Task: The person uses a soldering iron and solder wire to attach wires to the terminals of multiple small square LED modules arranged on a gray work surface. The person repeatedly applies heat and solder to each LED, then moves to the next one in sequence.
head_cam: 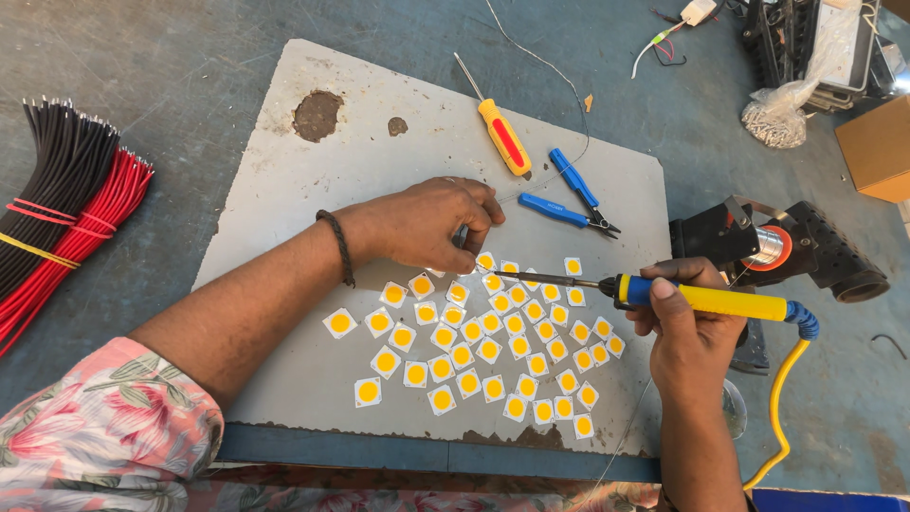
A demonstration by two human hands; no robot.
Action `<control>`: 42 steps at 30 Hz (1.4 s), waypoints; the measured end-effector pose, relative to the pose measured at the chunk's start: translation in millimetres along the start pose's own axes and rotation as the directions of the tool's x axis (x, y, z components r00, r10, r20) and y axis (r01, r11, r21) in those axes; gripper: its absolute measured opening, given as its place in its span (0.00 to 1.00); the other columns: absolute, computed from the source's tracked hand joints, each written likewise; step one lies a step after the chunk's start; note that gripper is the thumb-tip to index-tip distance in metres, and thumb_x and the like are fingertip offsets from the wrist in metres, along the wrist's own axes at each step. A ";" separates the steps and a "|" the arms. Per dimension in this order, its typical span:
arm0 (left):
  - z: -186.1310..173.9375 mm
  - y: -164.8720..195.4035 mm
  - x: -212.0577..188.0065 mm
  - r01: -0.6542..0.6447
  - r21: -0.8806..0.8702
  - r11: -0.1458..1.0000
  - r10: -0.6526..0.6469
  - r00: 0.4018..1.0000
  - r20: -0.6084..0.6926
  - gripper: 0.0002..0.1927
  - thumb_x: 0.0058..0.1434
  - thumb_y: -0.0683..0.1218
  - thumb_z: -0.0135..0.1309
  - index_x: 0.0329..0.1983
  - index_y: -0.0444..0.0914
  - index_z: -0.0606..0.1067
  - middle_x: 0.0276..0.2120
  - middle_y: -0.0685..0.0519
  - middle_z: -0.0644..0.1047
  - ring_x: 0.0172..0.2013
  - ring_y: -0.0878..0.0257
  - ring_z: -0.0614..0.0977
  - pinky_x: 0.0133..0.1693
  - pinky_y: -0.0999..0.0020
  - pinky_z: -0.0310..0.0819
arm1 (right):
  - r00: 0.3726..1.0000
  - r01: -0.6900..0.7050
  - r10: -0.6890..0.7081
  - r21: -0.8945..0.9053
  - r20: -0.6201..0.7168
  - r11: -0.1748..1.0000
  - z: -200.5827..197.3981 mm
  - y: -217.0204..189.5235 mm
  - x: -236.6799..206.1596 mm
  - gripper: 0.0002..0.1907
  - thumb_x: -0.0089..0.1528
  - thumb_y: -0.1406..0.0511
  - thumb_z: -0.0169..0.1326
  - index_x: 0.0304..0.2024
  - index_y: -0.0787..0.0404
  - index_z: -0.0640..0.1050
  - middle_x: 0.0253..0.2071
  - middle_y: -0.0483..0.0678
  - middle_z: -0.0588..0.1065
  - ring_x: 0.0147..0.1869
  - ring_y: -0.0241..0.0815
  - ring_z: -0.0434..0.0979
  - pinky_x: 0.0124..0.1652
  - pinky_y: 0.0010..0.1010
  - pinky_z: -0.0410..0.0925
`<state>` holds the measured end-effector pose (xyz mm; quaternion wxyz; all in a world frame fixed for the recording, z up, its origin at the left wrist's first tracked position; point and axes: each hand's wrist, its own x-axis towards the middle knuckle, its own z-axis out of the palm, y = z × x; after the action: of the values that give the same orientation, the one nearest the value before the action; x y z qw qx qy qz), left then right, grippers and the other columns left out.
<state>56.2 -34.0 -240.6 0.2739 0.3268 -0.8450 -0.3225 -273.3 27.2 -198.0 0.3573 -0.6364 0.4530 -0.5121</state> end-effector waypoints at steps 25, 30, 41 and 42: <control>-16.8 -12.8 -3.0 0.047 -0.033 0.998 -0.047 0.999 0.010 0.09 0.46 0.46 0.64 0.21 0.36 0.78 0.56 0.46 0.77 0.50 0.56 0.80 0.47 0.64 0.75 | 0.992 -0.041 0.044 -0.026 0.115 0.999 12.8 -5.2 -0.7 0.15 0.68 0.64 0.57 0.50 0.70 0.74 0.37 0.52 0.78 0.34 0.35 0.78 0.33 0.21 0.70; -16.5 -12.2 1.8 0.129 0.026 0.991 -0.130 0.990 0.051 0.09 0.46 0.46 0.64 0.23 0.36 0.78 0.55 0.47 0.77 0.51 0.55 0.80 0.47 0.65 0.76 | 0.994 -0.031 0.041 -0.090 0.104 0.995 12.2 -3.7 0.4 0.14 0.68 0.62 0.56 0.49 0.68 0.75 0.37 0.52 0.78 0.36 0.36 0.81 0.32 0.21 0.73; -15.0 -13.8 -1.0 0.076 0.035 0.996 -0.077 0.996 0.033 0.08 0.46 0.45 0.62 0.23 0.36 0.78 0.55 0.48 0.77 0.52 0.55 0.79 0.49 0.63 0.75 | 0.990 -0.028 0.038 -0.079 0.134 0.996 12.5 -2.0 0.6 0.14 0.69 0.63 0.55 0.49 0.69 0.74 0.37 0.53 0.78 0.37 0.35 0.80 0.32 0.21 0.72; -16.0 -13.3 -1.1 0.061 0.023 0.998 -0.062 0.998 0.026 0.07 0.46 0.45 0.62 0.23 0.36 0.78 0.55 0.47 0.77 0.53 0.54 0.79 0.49 0.63 0.75 | 0.989 -0.023 0.030 -0.053 0.145 0.998 12.0 -1.6 0.9 0.14 0.69 0.64 0.55 0.50 0.69 0.74 0.37 0.52 0.78 0.37 0.35 0.80 0.33 0.21 0.72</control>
<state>72.6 -46.7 -240.2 0.2491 0.3515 -0.8416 -0.3257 -261.2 26.8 -198.9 0.3798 -0.6748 0.4471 -0.4477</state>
